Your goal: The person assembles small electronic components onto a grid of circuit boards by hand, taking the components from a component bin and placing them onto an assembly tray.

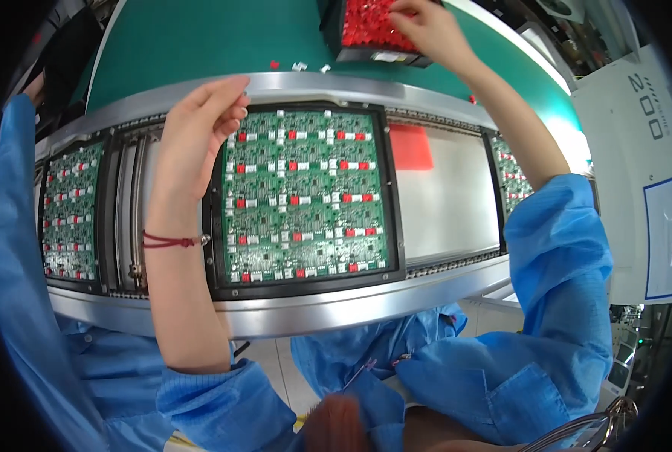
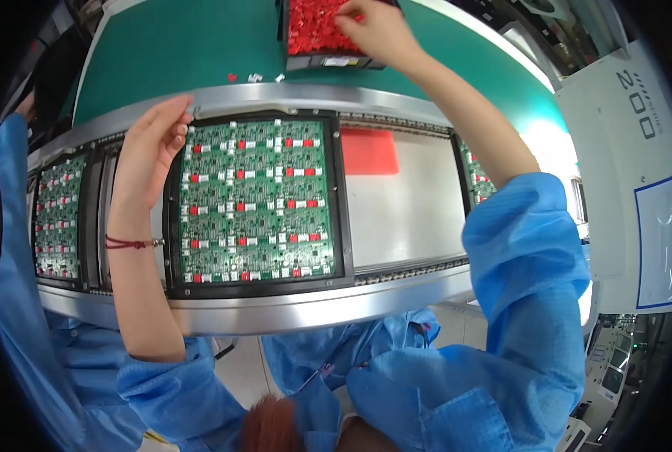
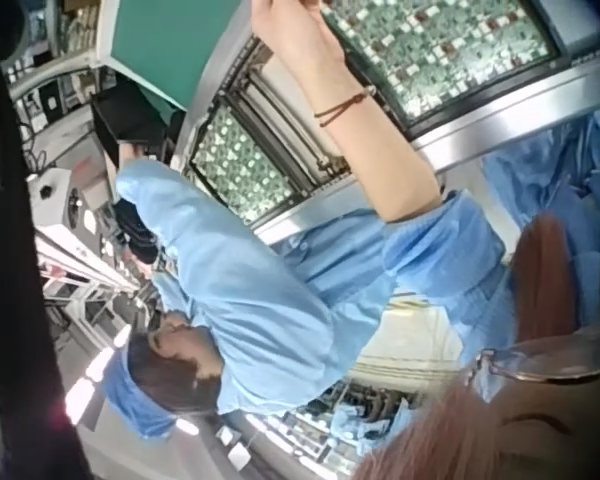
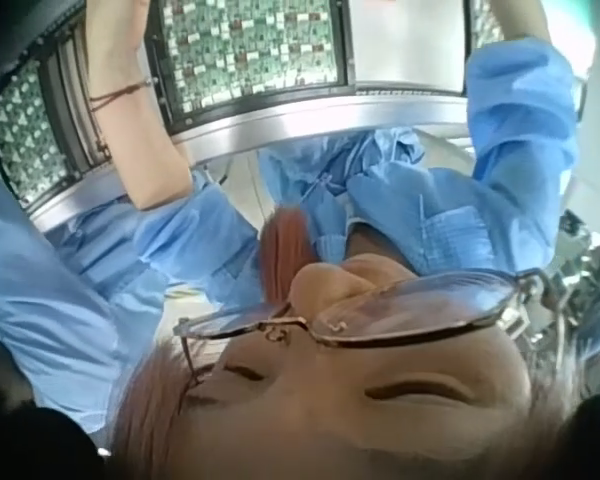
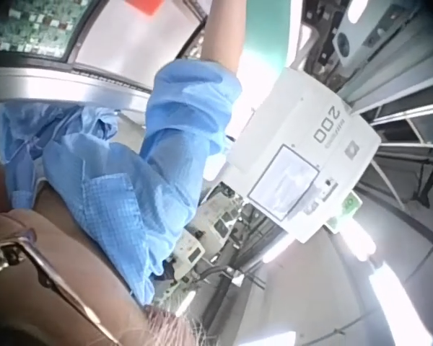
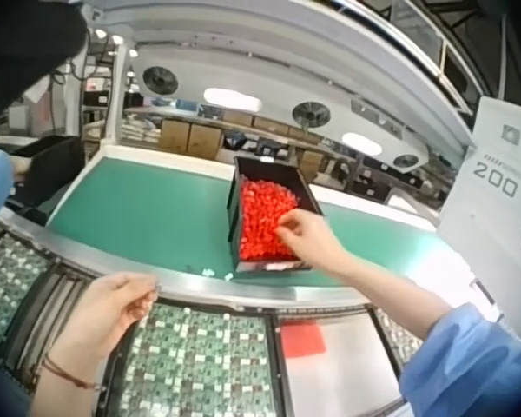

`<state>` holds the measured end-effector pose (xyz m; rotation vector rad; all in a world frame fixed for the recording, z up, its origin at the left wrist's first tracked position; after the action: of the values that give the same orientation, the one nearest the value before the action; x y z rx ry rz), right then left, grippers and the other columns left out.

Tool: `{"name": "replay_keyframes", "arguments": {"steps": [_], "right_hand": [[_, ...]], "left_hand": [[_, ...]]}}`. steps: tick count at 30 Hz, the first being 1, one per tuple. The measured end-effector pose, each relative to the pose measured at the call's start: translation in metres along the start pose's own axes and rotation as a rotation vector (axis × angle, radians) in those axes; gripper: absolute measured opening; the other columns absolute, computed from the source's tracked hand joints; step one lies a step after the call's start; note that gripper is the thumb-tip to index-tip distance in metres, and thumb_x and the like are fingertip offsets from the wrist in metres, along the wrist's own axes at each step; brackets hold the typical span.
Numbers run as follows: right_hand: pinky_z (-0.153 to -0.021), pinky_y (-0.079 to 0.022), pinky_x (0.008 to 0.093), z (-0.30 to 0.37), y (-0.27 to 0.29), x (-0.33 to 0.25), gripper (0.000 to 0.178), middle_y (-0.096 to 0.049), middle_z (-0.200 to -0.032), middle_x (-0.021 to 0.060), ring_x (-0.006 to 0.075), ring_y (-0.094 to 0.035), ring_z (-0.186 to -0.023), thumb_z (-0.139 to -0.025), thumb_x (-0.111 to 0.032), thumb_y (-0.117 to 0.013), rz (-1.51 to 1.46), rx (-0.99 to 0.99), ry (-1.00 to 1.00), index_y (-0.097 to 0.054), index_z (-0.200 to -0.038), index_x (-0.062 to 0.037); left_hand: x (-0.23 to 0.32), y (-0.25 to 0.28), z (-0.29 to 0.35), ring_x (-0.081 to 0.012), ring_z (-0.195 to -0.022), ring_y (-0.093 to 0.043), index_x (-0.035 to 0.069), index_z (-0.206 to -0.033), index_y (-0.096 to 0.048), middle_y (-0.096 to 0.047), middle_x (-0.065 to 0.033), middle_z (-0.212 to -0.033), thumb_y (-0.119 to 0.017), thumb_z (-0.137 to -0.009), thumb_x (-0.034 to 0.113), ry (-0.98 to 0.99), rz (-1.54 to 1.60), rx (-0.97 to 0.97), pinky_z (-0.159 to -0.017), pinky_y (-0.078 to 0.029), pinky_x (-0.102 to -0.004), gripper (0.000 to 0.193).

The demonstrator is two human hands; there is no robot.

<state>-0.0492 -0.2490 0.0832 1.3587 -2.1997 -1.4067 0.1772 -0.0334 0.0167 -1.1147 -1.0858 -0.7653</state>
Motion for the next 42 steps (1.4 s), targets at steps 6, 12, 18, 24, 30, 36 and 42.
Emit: {"name": "replay_keyframes", "arguments": {"steps": [6, 12, 18, 24, 30, 36, 42], "right_hand": [[-0.086, -0.045, 0.0384, -0.021, -0.053, -0.027, 0.031, -0.057, -0.105, 0.0151, 0.031, -0.055, -0.098, -0.078, -0.022, -0.062, 0.288, -0.364, 0.164, -0.062, -0.105, -0.0059], [-0.08, -0.047, 0.0395, -0.03, -0.044, -0.032, 0.019, -0.06, -0.088, 0.0154, 0.032, -0.058, -0.089, -0.074, -0.011, -0.059, 0.283, -0.432, 0.279, -0.064, -0.09, -0.0021], [-0.074, -0.049, 0.0404, -0.022, -0.051, -0.044, 0.014, -0.064, -0.082, 0.0149, 0.0313, -0.061, -0.081, -0.073, -0.008, -0.059, 0.216, -0.449, 0.147, -0.064, -0.084, -0.0028], [-0.074, -0.049, 0.0389, -0.017, -0.045, -0.043, 0.014, -0.064, -0.082, 0.0129, 0.0295, -0.061, -0.08, -0.074, -0.009, -0.059, 0.204, -0.397, 0.186, -0.063, -0.086, -0.0039], [-0.075, -0.048, 0.0345, -0.021, -0.022, -0.041, 0.019, -0.061, -0.087, 0.0113, 0.0244, -0.06, -0.082, -0.077, -0.001, -0.06, 0.117, -0.186, 0.251, -0.059, -0.095, -0.0022], [-0.077, -0.049, 0.0279, -0.01, -0.009, -0.074, 0.013, -0.058, -0.094, 0.0088, 0.018, -0.06, -0.083, -0.082, -0.002, -0.057, -0.197, -0.232, 0.114, -0.06, -0.095, -0.0009], [-0.073, -0.048, 0.0327, 0.081, 0.028, -0.106, 0.007, -0.059, -0.084, 0.0087, 0.022, -0.058, -0.084, -0.075, -0.002, -0.063, -0.365, -0.343, 0.141, -0.058, -0.08, -0.0028]], "left_hand": [[0.0, 0.012, 0.004, -0.0101, -0.082, -0.058, -0.004, -0.107, -0.057, -0.061, -0.0066, -0.091, -0.057, -0.087, 0.015, 0.029, 0.003, 0.049, -0.078, -0.046, -0.0216, 0.027], [-0.006, 0.0, -0.005, -0.0131, -0.075, -0.061, -0.003, -0.097, -0.054, -0.063, -0.01, -0.086, -0.06, -0.085, 0.014, 0.078, -0.111, -0.013, -0.071, -0.05, -0.023, 0.022], [-0.01, 0.005, 0.009, -0.0126, -0.073, -0.062, -0.001, -0.095, -0.054, -0.063, -0.0087, -0.083, -0.063, -0.084, 0.016, 0.155, -0.169, -0.01, -0.066, -0.05, -0.0228, 0.022], [-0.011, 0.003, 0.008, -0.0119, -0.071, -0.062, 0.0, -0.097, -0.053, -0.063, -0.0086, -0.083, -0.062, -0.084, 0.017, 0.148, -0.15, -0.004, -0.064, -0.049, -0.0217, 0.023], [-0.01, 0.008, -0.001, -0.0104, -0.067, -0.059, 0.001, -0.1, -0.055, -0.063, -0.0075, -0.083, -0.06, -0.085, 0.018, 0.158, -0.193, -0.036, -0.062, -0.048, -0.0208, 0.023], [-0.006, 0.021, 0.011, -0.0103, -0.067, -0.058, -0.002, -0.1, -0.059, -0.063, -0.0067, -0.083, -0.061, -0.084, 0.016, 0.096, -0.2, -0.012, -0.064, -0.048, -0.0216, 0.024], [-0.023, 0.001, -0.001, -0.017, -0.079, -0.063, -0.005, -0.107, -0.054, -0.064, -0.0143, -0.091, -0.06, -0.086, 0.013, 0.083, -0.106, -0.099, -0.074, -0.053, -0.0276, 0.029]]}}
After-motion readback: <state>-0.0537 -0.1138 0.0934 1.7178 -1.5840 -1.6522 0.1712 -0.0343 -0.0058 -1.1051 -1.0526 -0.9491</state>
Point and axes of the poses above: each hand's wrist, its own z-axis away from the middle knuckle, its own y-axis out of the back of the hand, x = y × z, the point moved 6 cm from there along -z, towards the middle knuckle
